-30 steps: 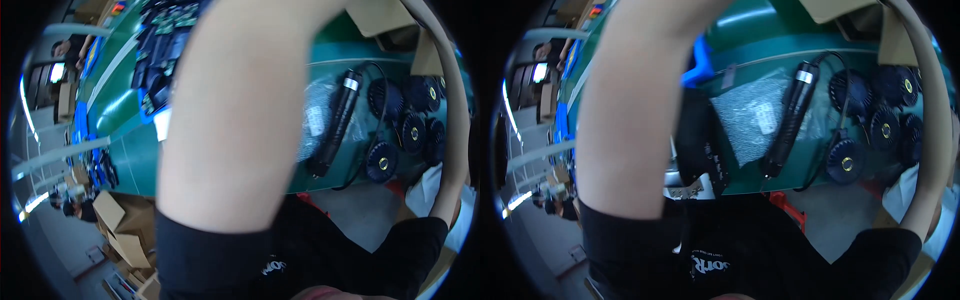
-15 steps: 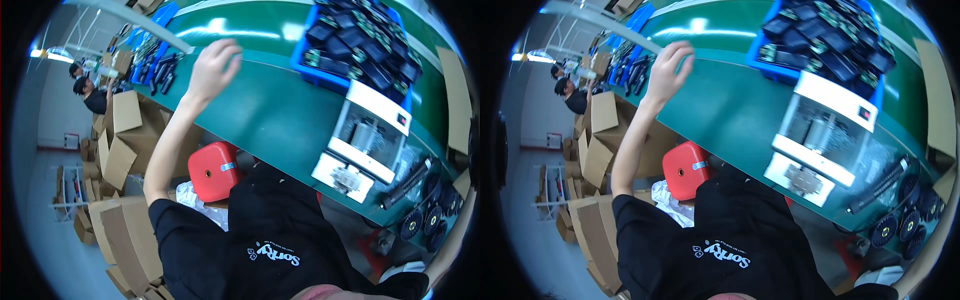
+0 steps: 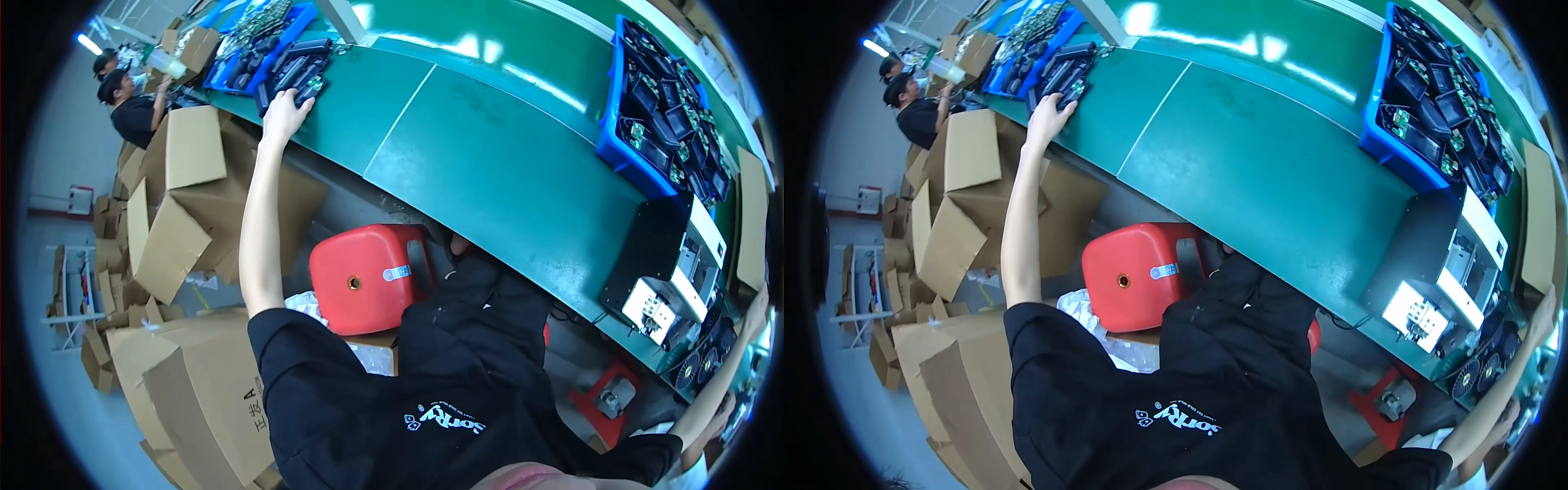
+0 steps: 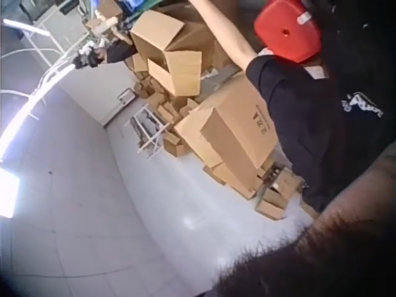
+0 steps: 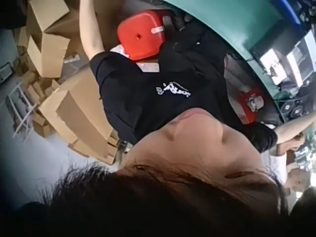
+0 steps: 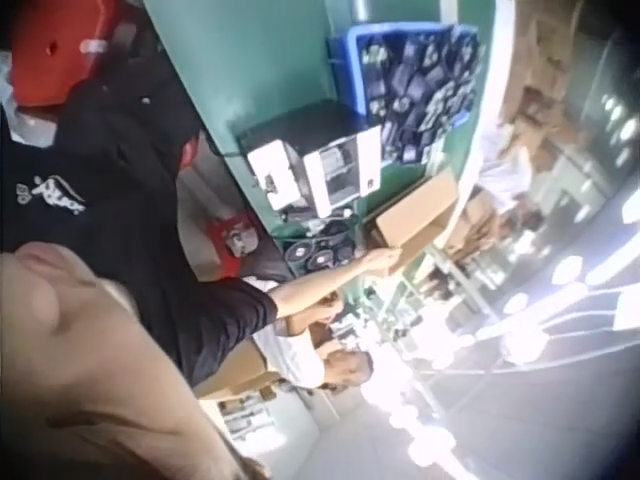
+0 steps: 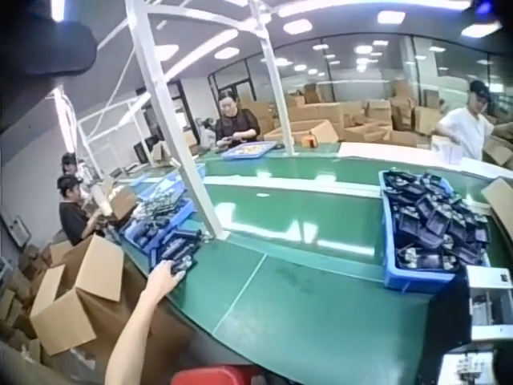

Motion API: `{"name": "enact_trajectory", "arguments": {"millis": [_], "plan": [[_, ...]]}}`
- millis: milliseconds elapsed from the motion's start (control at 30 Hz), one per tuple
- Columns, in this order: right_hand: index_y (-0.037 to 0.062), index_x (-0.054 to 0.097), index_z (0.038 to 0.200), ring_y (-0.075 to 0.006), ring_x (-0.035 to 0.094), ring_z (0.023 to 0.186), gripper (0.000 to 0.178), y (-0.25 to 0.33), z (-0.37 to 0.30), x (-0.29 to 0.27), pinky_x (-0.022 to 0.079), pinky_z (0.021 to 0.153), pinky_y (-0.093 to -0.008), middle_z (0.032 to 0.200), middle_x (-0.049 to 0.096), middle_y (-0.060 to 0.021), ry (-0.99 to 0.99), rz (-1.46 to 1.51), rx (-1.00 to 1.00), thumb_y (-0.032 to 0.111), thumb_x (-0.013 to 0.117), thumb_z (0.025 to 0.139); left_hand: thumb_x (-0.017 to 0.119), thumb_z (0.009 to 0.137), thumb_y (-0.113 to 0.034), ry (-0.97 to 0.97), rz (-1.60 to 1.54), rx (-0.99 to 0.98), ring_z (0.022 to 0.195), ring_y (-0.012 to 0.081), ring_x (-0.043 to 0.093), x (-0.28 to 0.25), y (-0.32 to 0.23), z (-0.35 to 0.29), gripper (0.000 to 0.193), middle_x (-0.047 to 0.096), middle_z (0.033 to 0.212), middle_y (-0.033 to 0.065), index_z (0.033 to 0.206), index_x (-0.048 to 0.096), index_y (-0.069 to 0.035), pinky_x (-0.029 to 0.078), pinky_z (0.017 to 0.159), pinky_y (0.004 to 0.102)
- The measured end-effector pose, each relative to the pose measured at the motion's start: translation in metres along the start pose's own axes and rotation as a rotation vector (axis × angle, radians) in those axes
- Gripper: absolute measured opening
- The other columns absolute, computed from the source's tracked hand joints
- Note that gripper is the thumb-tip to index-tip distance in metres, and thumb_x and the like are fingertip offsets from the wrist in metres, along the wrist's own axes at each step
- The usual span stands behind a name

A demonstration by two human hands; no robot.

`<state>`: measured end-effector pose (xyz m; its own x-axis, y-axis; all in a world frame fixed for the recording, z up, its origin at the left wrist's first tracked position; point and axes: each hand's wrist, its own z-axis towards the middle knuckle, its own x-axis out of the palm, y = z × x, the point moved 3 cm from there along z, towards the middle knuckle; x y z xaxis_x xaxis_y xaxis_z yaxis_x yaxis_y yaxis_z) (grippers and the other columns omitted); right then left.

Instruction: The person assembles electronic components by securing circuit boards into an electronic housing with screws using an electric screwdriver.

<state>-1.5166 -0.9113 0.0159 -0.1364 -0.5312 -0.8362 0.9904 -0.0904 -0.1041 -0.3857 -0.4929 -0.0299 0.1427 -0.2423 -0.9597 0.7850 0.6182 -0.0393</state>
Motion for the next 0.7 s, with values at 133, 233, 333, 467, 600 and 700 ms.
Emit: {"name": "enact_trajectory", "arguments": {"millis": [133,233,333,467,600,700], "plan": [[0.0061,0.047,0.14,-0.0163,0.056,0.117,0.045,-0.037,-0.038,-0.064,0.042,0.1,-0.027,0.139,0.049,-0.015,-0.078,-0.159,-0.257,0.025,0.051,0.1,0.064,0.085,-0.048,0.075,-0.123,0.051,0.099,0.0368,0.062,0.023,-0.04,-0.019,0.053,0.064,0.106,0.0188,0.111,0.063,-0.001,0.05,0.084,0.043],[0.0076,0.045,0.142,-0.0179,0.051,0.125,0.048,0.137,-0.112,-0.113,0.038,0.105,-0.0288,0.14,0.05,-0.0128,0.103,0.453,0.061,0.026,0.053,0.099,0.063,0.088,-0.047,0.045,-0.055,0.083,0.097,0.0366,0.063,-0.025,-0.067,-0.06,0.052,0.065,0.105,0.0186,0.112,0.062,-0.001,0.05,0.082,0.0414],[0.0066,0.052,0.137,-0.0186,0.056,0.115,0.041,0.264,-0.19,-0.216,0.042,0.099,-0.0308,0.124,0.06,-0.0108,-0.127,0.811,-0.043,0.021,0.056,0.098,0.064,0.088,-0.04,0.016,-0.205,0.22,0.098,0.0374,0.063,-0.021,-0.123,-0.075,0.052,0.065,0.109,0.0204,0.123,0.056,-0.002,0.05,0.082,0.0435],[0.0017,0.059,0.124,-0.0168,0.06,0.107,0.031,0.326,-0.246,-0.26,0.046,0.095,-0.0308,0.116,0.064,-0.009,-0.114,0.761,-0.068,0.011,0.059,0.095,0.062,0.09,-0.038,0.205,-0.216,0.273,0.093,0.0388,0.065,-0.04,-0.188,-0.104,0.057,0.066,0.107,0.0211,0.134,0.047,-0.005,0.051,0.078,0.0454],[-0.0007,0.061,0.117,-0.0145,0.063,0.093,0.025,0.316,-0.284,-0.259,0.049,0.085,-0.0292,0.103,0.067,-0.0073,-0.05,0.643,0.179,0.01,0.06,0.094,0.062,0.09,-0.036,0.243,-0.288,0.353,0.09,0.0396,0.066,-0.039,-0.256,-0.124,0.057,0.067,0.105,0.0206,0.136,0.044,-0.007,0.052,0.076,0.046],[-0.0019,0.059,0.119,-0.017,0.065,0.088,0.032,0.299,-0.283,-0.237,0.051,0.081,-0.0304,0.098,0.068,-0.0104,0.131,0.527,0.371,0.016,0.061,0.092,0.062,0.089,-0.036,0.228,-0.351,0.401,0.089,0.0395,0.066,-0.038,-0.295,-0.142,0.058,0.067,0.105,0.0204,0.136,0.044,-0.008,0.052,0.075,0.0458]]}}
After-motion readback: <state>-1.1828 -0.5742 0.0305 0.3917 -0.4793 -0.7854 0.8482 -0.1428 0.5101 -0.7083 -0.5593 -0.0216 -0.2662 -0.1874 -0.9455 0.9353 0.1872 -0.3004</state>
